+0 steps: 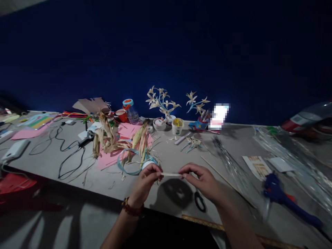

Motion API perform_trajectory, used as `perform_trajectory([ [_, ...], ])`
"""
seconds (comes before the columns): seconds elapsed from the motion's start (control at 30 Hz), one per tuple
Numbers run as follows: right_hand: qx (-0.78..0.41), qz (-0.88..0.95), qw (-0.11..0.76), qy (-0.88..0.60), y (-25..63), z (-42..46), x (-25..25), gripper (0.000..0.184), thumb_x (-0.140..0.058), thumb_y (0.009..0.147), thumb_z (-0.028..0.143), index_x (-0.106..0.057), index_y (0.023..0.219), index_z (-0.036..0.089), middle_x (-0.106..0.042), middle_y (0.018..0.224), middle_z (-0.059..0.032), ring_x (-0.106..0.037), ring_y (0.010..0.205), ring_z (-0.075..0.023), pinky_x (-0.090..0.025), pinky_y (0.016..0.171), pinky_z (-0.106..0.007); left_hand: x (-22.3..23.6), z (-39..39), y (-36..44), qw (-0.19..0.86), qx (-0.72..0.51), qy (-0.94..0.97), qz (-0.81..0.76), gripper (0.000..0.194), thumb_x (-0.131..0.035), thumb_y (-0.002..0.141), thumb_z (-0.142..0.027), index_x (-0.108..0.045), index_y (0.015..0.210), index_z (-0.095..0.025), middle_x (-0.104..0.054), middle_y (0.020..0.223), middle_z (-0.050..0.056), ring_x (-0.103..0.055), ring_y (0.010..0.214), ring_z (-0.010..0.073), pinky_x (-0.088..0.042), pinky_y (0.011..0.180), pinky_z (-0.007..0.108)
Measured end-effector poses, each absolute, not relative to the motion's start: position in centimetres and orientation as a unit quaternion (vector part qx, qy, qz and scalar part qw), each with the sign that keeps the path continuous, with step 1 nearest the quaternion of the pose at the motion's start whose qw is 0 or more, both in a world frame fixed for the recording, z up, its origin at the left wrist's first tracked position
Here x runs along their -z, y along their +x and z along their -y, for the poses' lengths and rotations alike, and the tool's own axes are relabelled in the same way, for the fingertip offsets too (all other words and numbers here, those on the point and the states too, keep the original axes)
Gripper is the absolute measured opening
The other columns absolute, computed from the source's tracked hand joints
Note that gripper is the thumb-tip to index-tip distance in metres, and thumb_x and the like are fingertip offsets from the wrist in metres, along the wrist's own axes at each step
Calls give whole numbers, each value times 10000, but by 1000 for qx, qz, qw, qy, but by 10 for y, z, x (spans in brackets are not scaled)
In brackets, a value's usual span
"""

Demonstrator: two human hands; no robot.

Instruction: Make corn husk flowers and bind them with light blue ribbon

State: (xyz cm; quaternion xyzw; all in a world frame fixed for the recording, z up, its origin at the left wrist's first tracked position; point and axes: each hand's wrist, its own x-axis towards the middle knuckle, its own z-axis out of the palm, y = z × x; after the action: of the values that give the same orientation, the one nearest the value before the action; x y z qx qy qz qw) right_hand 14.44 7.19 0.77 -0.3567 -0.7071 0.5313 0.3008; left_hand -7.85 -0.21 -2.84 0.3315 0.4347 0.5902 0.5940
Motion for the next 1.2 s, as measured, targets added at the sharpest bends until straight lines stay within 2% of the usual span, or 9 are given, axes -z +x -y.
perform_trajectory([
  [0.13,-545,712,291,-334,145,-76,-11,128,-610,826,231,-730,825,186,-709,797,-39,-648,802,-202,-461,767,-306,25,7,-86,548,-489,499,-460,118,-722,852,-269,-694,834,-156,-646,847,51,-566,836,173,-418,784,280],
  [0.23,-576,702,266,-324,143,-78,-14,124,-615,793,212,-737,800,189,-704,756,-34,-639,768,-197,-462,731,-298,17,6,-82,560,-455,539,-435,158,-733,847,-311,-715,824,-156,-653,841,63,-570,836,186,-420,790,293],
  [0.7,-653,640,299,-272,142,-88,3,164,-701,813,346,-729,812,184,-679,775,-34,-629,736,-188,-490,723,-308,22,7,-67,712,-482,332,-388,312,-801,769,-433,-714,790,-135,-665,722,61,-533,593,113,-380,577,236],
  [0.83,-594,700,311,-247,142,-90,0,184,-659,870,363,-733,837,197,-676,808,-51,-637,785,-208,-505,775,-339,23,9,-63,733,-475,297,-387,323,-854,707,-406,-677,752,-140,-652,699,38,-519,549,89,-343,529,211],
  [0.9,-526,734,335,-271,141,-89,-1,167,-653,883,354,-734,938,218,-697,935,-76,-640,938,-248,-491,892,-388,23,9,-61,720,-485,300,-395,318,-859,703,-391,-661,736,-145,-640,668,22,-494,534,80,-333,523,205],
  [0.97,-420,743,394,-341,140,-86,0,238,-663,878,348,-699,1090,245,-675,1126,-98,-574,1138,-287,-409,1041,-450,22,9,-59,683,-503,321,-420,303,-842,725,-389,-660,732,-147,-634,654,16,-480,540,82,-338,533,207],
  [1.03,-344,711,455,-410,136,-80,4,294,-656,882,352,-651,1158,250,-634,1211,-109,-529,1195,-293,-366,1080,-465,21,8,-58,635,-519,352,-451,282,-816,756,-392,-672,743,-150,-634,651,14,-479,560,91,-353,554,212],
  [1.1,-386,673,462,-430,131,-71,8,247,-643,890,376,-645,1093,234,-648,1112,-103,-586,1049,-264,-447,967,-414,19,8,-57,596,-523,382,-475,269,-790,783,-397,-680,747,-154,-630,655,12,-486,581,101,-362,574,217],
  [1.2,-578,619,369,-382,120,-56,12,231,-679,855,438,-652,907,215,-638,837,-38,-583,772,-193,-479,717,-308,15,6,-56,563,-515,422,-489,271,-766,805,-401,-680,731,-155,-620,664,15,-501,618,118,-377,607,228],
])
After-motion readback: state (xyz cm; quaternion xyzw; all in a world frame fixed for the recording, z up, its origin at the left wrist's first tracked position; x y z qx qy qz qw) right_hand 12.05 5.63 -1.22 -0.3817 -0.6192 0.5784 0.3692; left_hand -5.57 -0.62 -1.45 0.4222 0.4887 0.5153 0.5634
